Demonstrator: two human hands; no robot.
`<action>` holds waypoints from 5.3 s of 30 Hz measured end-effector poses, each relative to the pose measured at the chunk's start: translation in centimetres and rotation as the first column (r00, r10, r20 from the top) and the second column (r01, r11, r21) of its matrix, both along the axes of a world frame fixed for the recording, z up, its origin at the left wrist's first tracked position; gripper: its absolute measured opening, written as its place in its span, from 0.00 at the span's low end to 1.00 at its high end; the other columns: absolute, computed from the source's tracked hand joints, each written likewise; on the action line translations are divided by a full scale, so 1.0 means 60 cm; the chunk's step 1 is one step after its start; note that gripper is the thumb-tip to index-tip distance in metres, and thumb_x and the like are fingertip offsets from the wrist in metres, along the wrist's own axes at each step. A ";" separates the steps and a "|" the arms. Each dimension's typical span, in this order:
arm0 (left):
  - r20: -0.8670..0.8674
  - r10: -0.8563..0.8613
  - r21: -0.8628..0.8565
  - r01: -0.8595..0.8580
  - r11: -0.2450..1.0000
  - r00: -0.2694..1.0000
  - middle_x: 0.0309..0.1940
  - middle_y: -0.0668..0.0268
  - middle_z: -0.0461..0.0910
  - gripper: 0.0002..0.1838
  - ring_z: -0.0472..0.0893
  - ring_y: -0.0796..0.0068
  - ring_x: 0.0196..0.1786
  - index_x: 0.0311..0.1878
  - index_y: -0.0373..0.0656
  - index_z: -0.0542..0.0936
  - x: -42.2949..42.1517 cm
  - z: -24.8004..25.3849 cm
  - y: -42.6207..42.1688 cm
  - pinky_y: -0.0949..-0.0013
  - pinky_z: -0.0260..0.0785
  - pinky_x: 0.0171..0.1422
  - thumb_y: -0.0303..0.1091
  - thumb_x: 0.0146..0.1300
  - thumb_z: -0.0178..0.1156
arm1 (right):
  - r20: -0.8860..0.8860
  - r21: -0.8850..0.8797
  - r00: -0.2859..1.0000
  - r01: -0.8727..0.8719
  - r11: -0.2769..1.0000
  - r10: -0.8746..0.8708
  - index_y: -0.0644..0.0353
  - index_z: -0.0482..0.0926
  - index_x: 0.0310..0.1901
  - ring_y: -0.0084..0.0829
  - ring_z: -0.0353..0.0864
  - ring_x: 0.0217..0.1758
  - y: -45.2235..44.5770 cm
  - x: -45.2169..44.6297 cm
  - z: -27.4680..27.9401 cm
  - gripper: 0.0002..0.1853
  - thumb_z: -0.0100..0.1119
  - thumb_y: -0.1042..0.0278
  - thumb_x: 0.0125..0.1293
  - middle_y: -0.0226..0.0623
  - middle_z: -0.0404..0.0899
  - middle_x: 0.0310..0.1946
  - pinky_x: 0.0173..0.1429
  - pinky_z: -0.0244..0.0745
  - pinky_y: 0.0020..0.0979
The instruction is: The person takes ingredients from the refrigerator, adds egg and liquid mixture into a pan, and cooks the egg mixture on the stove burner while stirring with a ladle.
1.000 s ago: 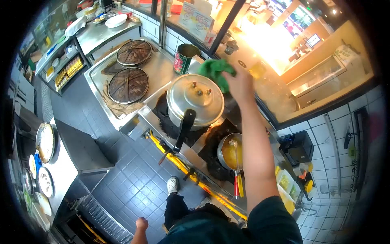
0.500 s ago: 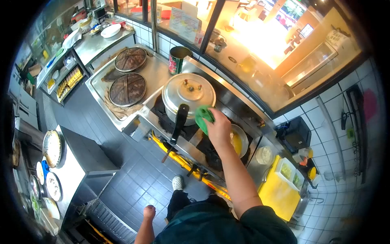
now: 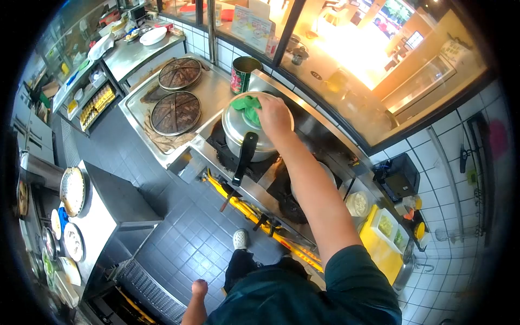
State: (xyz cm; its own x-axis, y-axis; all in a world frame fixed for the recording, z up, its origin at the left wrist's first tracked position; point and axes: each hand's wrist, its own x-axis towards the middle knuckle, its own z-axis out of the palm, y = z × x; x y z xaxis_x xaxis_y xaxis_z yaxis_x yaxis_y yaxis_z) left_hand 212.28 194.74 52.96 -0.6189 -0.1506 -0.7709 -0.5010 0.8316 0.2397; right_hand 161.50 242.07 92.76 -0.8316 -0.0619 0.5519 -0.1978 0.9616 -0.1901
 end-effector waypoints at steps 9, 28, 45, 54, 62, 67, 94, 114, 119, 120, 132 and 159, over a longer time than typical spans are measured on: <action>0.011 -0.004 0.017 0.004 1.000 1.000 0.46 0.48 0.87 0.17 0.86 0.47 0.53 0.46 0.43 0.88 -0.042 0.025 0.032 0.53 0.77 0.62 0.40 0.62 0.56 | -0.326 -0.030 0.945 0.027 0.999 -0.035 0.56 0.85 0.55 0.45 0.82 0.53 0.019 0.016 0.079 0.25 0.76 0.72 0.53 0.41 0.87 0.48 0.61 0.75 0.41; -0.019 -0.441 0.116 0.440 0.890 0.897 0.42 0.51 0.88 0.14 0.87 0.45 0.46 0.40 0.41 0.88 -0.156 -0.078 0.063 0.49 0.79 0.56 0.36 0.58 0.57 | -0.576 0.045 0.610 0.688 0.724 -0.544 0.53 0.86 0.57 0.38 0.80 0.57 0.353 0.700 0.357 0.23 0.70 0.77 0.57 0.38 0.81 0.52 0.62 0.75 0.34; -0.352 -0.697 -0.096 0.717 0.691 0.625 0.46 0.47 0.86 0.18 0.84 0.44 0.50 0.53 0.40 0.84 -0.097 0.125 0.396 0.48 0.77 0.58 0.38 0.65 0.57 | 0.454 -0.097 0.746 0.584 0.806 -0.487 0.61 0.78 0.61 0.55 0.70 0.71 0.440 1.078 -0.197 0.31 0.75 0.59 0.56 0.58 0.71 0.67 0.73 0.68 0.48; -0.913 -0.365 -0.129 0.718 0.684 0.184 0.69 0.38 0.66 0.36 0.71 0.35 0.67 0.75 0.33 0.62 -0.112 0.446 0.749 0.47 0.67 0.73 0.22 0.61 0.57 | 0.613 -0.210 0.694 0.604 0.769 -0.377 0.62 0.78 0.63 0.57 0.69 0.71 0.490 1.272 -0.263 0.29 0.71 0.60 0.61 0.58 0.69 0.69 0.73 0.68 0.49; -0.573 -0.804 -0.478 0.862 0.167 -0.162 0.67 0.44 0.69 0.29 0.76 0.46 0.63 0.68 0.42 0.72 -0.238 0.455 0.836 0.52 0.73 0.66 0.26 0.61 0.57 | 0.616 -0.354 0.762 0.493 0.795 -0.199 0.64 0.79 0.60 0.52 0.75 0.66 0.478 1.198 -0.213 0.23 0.65 0.60 0.67 0.53 0.77 0.62 0.70 0.71 0.44; -0.667 -0.674 -0.512 0.852 0.105 -0.318 0.47 0.49 0.77 0.08 0.84 0.50 0.42 0.45 0.41 0.76 -0.265 0.475 0.804 0.54 0.81 0.44 0.27 0.63 0.59 | 0.520 -0.636 0.853 0.361 0.682 0.033 0.66 0.80 0.59 0.52 0.82 0.58 0.405 1.068 -0.193 0.22 0.67 0.61 0.68 0.54 0.81 0.56 0.62 0.77 0.42; -0.897 -0.430 -0.197 0.966 0.168 -0.108 0.54 0.44 0.78 0.17 0.84 0.46 0.48 0.55 0.37 0.80 -0.342 0.505 0.740 0.56 0.81 0.52 0.26 0.62 0.62 | 0.582 -0.803 0.765 0.594 0.045 0.276 0.60 0.78 0.52 0.23 0.79 0.26 0.241 0.790 -0.303 0.15 0.59 0.58 0.74 0.32 0.81 0.30 0.31 0.77 0.27; -0.640 0.347 0.739 0.427 0.521 0.685 0.43 0.52 0.86 0.10 0.88 0.60 0.46 0.51 0.29 0.82 -0.406 0.461 0.713 0.64 0.82 0.53 0.25 0.73 0.59 | 0.703 -0.696 0.707 0.665 0.269 0.071 0.66 0.80 0.36 0.40 0.82 0.28 0.240 0.767 -0.289 0.28 0.54 0.43 0.75 0.43 0.81 0.24 0.35 0.73 0.42; -0.962 -0.270 -0.066 0.914 0.400 0.049 0.47 0.48 0.83 0.13 0.85 0.50 0.49 0.53 0.35 0.81 -0.392 0.470 0.738 0.59 0.79 0.53 0.23 0.66 0.61 | 0.718 -0.669 0.694 0.664 0.333 0.058 0.66 0.80 0.37 0.45 0.83 0.31 0.248 0.769 -0.300 0.28 0.54 0.41 0.75 0.47 0.82 0.26 0.37 0.74 0.45; -0.927 -0.373 -0.162 0.940 0.299 -0.042 0.48 0.47 0.82 0.14 0.84 0.47 0.50 0.53 0.35 0.81 -0.385 0.470 0.742 0.58 0.79 0.54 0.23 0.64 0.61 | 0.716 -0.673 0.696 0.663 0.328 0.061 0.66 0.80 0.37 0.48 0.84 0.32 0.247 0.769 -0.299 0.28 0.53 0.41 0.75 0.49 0.82 0.27 0.38 0.74 0.46; -0.960 -0.229 0.113 0.970 0.217 0.163 0.48 0.49 0.84 0.12 0.86 0.50 0.49 0.51 0.34 0.83 -0.324 0.621 0.716 0.58 0.81 0.53 0.20 0.63 0.62 | 0.761 -0.585 0.648 0.660 0.471 0.038 0.68 0.80 0.37 0.61 0.82 0.42 0.251 0.766 -0.314 0.30 0.48 0.41 0.77 0.60 0.83 0.35 0.46 0.73 0.56; -0.897 -0.426 -0.137 0.990 0.022 -0.114 0.50 0.47 0.81 0.16 0.84 0.48 0.49 0.54 0.34 0.79 -0.347 0.589 0.730 0.55 0.80 0.52 0.22 0.62 0.60 | 0.679 -0.508 0.710 0.637 0.580 -0.184 0.66 0.80 0.38 0.61 0.83 0.39 0.242 0.777 -0.315 0.28 0.52 0.42 0.75 0.58 0.83 0.33 0.44 0.75 0.56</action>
